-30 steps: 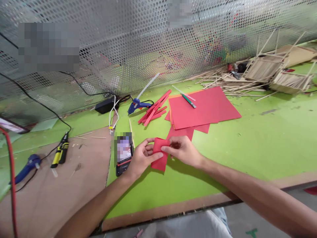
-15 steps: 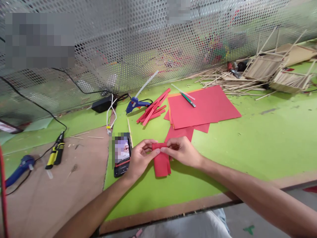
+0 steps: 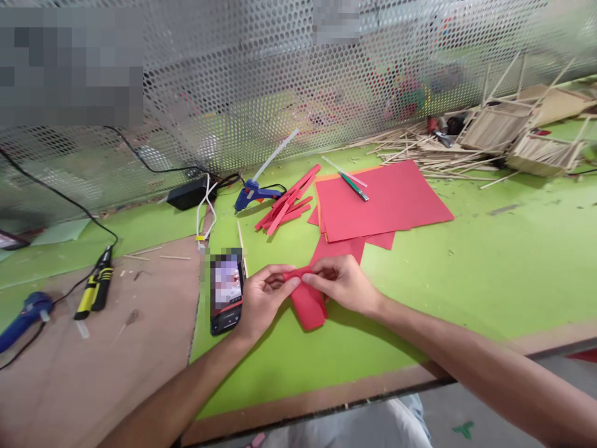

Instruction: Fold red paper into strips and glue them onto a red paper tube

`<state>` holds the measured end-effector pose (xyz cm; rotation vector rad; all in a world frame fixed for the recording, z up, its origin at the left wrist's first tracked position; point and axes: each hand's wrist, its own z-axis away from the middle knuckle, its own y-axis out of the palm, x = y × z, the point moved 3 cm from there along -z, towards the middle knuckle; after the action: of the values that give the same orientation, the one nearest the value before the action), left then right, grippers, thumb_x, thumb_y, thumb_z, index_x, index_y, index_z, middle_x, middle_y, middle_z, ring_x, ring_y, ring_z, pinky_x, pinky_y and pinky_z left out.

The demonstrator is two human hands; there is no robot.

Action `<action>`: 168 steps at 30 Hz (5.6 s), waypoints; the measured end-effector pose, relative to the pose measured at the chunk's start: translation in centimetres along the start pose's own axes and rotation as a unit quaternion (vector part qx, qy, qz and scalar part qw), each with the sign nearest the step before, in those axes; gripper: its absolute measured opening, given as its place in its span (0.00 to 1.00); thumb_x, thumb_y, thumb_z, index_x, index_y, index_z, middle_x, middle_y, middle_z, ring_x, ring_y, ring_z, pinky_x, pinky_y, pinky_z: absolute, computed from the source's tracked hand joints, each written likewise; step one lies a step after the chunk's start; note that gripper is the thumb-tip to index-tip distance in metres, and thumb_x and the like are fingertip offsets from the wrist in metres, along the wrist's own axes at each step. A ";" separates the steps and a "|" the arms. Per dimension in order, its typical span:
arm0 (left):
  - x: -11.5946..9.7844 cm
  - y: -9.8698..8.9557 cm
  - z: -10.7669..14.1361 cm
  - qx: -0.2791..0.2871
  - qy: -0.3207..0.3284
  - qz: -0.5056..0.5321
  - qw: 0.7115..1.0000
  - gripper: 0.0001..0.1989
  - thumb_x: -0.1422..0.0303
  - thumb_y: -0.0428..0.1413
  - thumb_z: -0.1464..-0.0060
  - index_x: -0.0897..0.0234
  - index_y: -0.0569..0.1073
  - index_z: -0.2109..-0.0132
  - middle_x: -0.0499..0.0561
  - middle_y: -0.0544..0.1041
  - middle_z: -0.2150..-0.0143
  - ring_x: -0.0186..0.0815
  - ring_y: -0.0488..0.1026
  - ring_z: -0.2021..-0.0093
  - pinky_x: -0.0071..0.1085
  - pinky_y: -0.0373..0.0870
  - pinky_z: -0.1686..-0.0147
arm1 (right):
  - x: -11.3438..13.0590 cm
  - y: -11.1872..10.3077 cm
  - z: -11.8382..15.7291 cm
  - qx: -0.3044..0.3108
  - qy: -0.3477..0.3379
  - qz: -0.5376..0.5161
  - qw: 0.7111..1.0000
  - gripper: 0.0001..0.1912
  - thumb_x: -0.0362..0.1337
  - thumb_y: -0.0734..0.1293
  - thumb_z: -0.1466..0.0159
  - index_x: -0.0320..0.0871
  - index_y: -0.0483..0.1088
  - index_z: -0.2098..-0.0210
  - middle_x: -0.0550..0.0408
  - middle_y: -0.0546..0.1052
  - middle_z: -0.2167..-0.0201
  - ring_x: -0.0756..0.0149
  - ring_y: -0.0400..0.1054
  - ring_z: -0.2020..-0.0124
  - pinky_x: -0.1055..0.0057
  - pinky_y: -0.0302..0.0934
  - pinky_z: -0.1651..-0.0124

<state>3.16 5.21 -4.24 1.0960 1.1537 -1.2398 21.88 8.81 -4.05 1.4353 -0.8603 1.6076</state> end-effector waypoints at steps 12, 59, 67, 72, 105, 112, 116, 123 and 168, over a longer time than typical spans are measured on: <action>-0.9 0.1 0.2 -0.009 0.020 -0.006 1.000 0.13 0.59 0.71 0.47 0.62 0.86 0.59 0.53 0.86 0.64 0.40 0.84 0.65 0.32 0.82 0.64 | 0.5 0.1 0.4 -0.007 -0.039 0.009 0.999 0.18 0.50 0.75 0.35 0.41 0.81 0.69 0.54 0.79 0.76 0.67 0.72 0.77 0.72 0.66 0.74; -1.0 -0.3 0.4 -0.017 0.061 0.008 0.998 0.12 0.64 0.75 0.51 0.62 0.87 0.59 0.52 0.87 0.66 0.36 0.84 0.68 0.25 0.83 0.67 | 1.5 0.3 0.2 -0.005 -0.034 -0.037 0.999 0.17 0.49 0.80 0.42 0.40 0.81 0.70 0.55 0.80 0.78 0.67 0.74 0.79 0.73 0.68 0.75; -1.2 -0.3 0.4 -0.017 0.078 0.005 0.997 0.11 0.64 0.73 0.49 0.62 0.87 0.59 0.52 0.87 0.65 0.37 0.85 0.66 0.27 0.83 0.64 | 1.3 0.3 0.1 -0.009 -0.034 -0.035 0.999 0.19 0.51 0.80 0.43 0.41 0.81 0.70 0.55 0.80 0.78 0.67 0.74 0.79 0.73 0.68 0.75; -1.2 -0.4 0.1 -0.056 0.084 0.017 0.995 0.13 0.62 0.73 0.49 0.63 0.86 0.59 0.53 0.87 0.64 0.38 0.85 0.64 0.31 0.84 0.60 | 1.4 0.2 0.1 -0.025 -0.041 -0.032 0.998 0.19 0.52 0.79 0.42 0.41 0.80 0.71 0.56 0.79 0.78 0.68 0.72 0.80 0.71 0.69 0.75; -0.6 0.4 0.4 0.055 -0.009 0.024 0.998 0.31 0.61 0.70 0.44 0.65 0.73 0.36 0.51 0.85 0.65 0.36 0.84 0.64 0.26 0.79 0.63 | 2.1 -1.2 -0.2 -0.111 -0.093 0.013 0.989 0.23 0.55 0.76 0.39 0.42 0.75 0.74 0.57 0.74 0.82 0.70 0.65 0.82 0.72 0.59 0.79; -0.5 0.4 0.4 0.057 -0.010 0.014 0.998 0.32 0.60 0.70 0.43 0.66 0.72 0.35 0.52 0.85 0.63 0.38 0.84 0.61 0.27 0.80 0.61 | 2.1 -1.8 -0.4 -0.132 -0.092 0.009 0.987 0.21 0.53 0.76 0.39 0.42 0.75 0.74 0.57 0.74 0.81 0.70 0.64 0.82 0.72 0.58 0.79; -0.4 0.5 0.5 0.067 -0.017 0.009 0.998 0.34 0.62 0.70 0.44 0.66 0.71 0.34 0.50 0.85 0.64 0.37 0.83 0.64 0.28 0.80 0.61 | 1.9 -2.4 -0.6 -0.153 -0.083 0.006 0.985 0.20 0.53 0.76 0.39 0.43 0.75 0.74 0.57 0.74 0.82 0.69 0.65 0.81 0.71 0.58 0.78; -0.4 0.4 0.5 0.069 0.000 -0.014 0.998 0.31 0.68 0.69 0.43 0.64 0.72 0.35 0.48 0.84 0.64 0.34 0.83 0.62 0.26 0.78 0.58 | 1.4 -2.9 -0.9 -0.157 -0.084 -0.025 0.984 0.19 0.51 0.78 0.39 0.43 0.75 0.73 0.56 0.75 0.81 0.68 0.68 0.81 0.70 0.61 0.77; -1.0 -0.5 0.6 -0.047 0.129 -0.040 0.990 0.20 0.67 0.64 0.38 0.61 0.71 0.41 0.49 0.81 0.60 0.33 0.79 0.60 0.29 0.76 0.56 | 2.0 -1.4 -0.4 0.062 -0.045 0.081 0.994 0.19 0.48 0.71 0.34 0.43 0.70 0.75 0.58 0.73 0.80 0.70 0.63 0.80 0.71 0.53 0.76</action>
<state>2.67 4.70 -3.13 1.1713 1.4497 -1.1147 22.86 9.97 -2.18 1.5694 -0.9636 1.7544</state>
